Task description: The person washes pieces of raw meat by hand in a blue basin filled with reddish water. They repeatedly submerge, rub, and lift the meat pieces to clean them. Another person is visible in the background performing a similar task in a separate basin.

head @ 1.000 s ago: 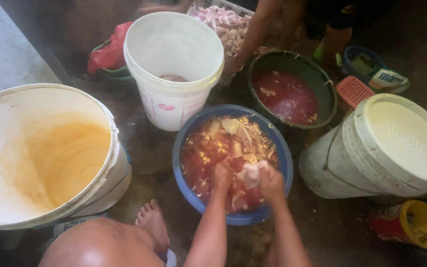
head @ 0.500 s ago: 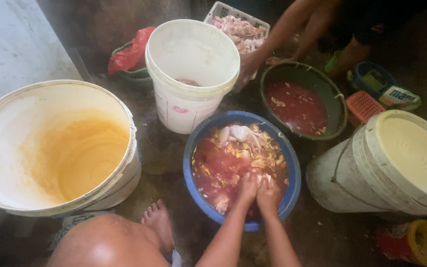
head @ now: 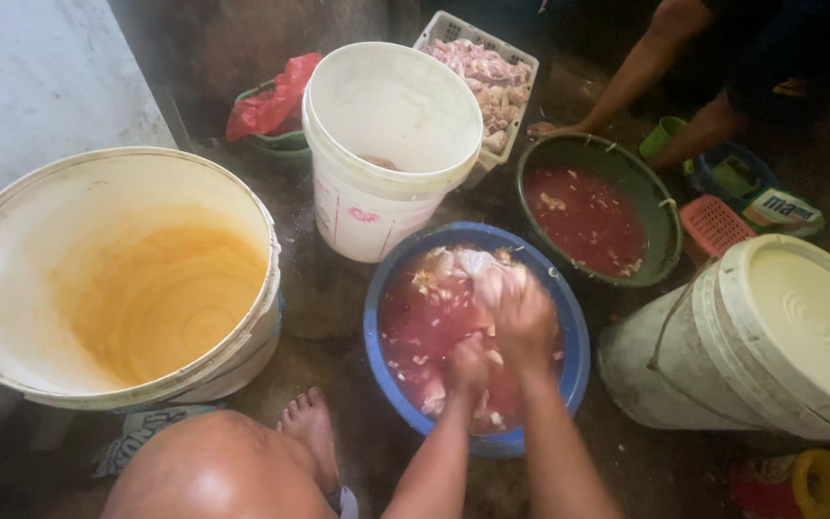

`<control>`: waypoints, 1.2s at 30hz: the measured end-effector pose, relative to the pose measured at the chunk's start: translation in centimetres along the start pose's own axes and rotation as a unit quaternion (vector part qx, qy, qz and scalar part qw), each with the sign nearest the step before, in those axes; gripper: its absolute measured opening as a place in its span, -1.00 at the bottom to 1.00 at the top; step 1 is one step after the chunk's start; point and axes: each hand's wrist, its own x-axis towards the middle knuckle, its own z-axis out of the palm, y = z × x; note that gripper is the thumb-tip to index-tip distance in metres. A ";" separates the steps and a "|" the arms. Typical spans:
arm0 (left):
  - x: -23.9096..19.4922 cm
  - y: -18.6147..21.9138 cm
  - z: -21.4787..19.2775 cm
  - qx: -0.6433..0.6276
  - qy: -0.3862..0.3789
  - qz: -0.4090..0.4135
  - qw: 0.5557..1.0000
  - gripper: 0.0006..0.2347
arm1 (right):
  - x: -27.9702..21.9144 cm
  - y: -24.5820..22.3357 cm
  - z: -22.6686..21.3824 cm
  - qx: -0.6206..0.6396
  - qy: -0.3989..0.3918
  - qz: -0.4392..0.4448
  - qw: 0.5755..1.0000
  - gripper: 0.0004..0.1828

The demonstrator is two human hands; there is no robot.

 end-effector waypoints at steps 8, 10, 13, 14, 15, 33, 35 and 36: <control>-4.1 8.5 -5.6 0.179 -0.206 0.105 0.956 -0.51 | 13.0 -1.1 -3.5 0.438 -0.198 0.281 0.830 -0.17; -4.3 8.2 -5.0 0.253 -0.238 0.128 0.929 -0.52 | 9.7 0.0 -2.6 0.408 -0.231 0.306 0.829 -0.25; -4.0 6.2 -1.7 0.305 -0.278 0.115 0.904 -0.58 | 0.8 2.3 0.3 0.329 -0.359 0.409 0.772 -0.35; -3.7 5.3 -0.3 0.323 -0.282 0.106 0.897 -0.60 | -2.6 3.3 1.3 0.315 -0.371 0.385 0.784 -0.40; -3.6 4.3 1.2 0.338 -0.286 0.099 0.891 -0.62 | -6.1 4.1 2.3 0.360 -0.336 0.348 0.798 -0.49; 4.7 -1.8 -0.9 -0.066 -0.313 0.190 0.928 -0.77 | -18.1 2.6 4.3 0.599 -0.197 0.700 0.335 -0.46; 4.8 -3.2 0.0 0.023 -0.324 0.069 0.943 -0.77 | -19.3 2.3 5.4 0.562 -0.218 0.702 0.379 -0.58; 4.8 -3.5 0.2 0.117 -0.318 0.092 0.936 -0.77 | -19.9 2.6 6.3 0.546 -0.226 0.699 0.402 -0.62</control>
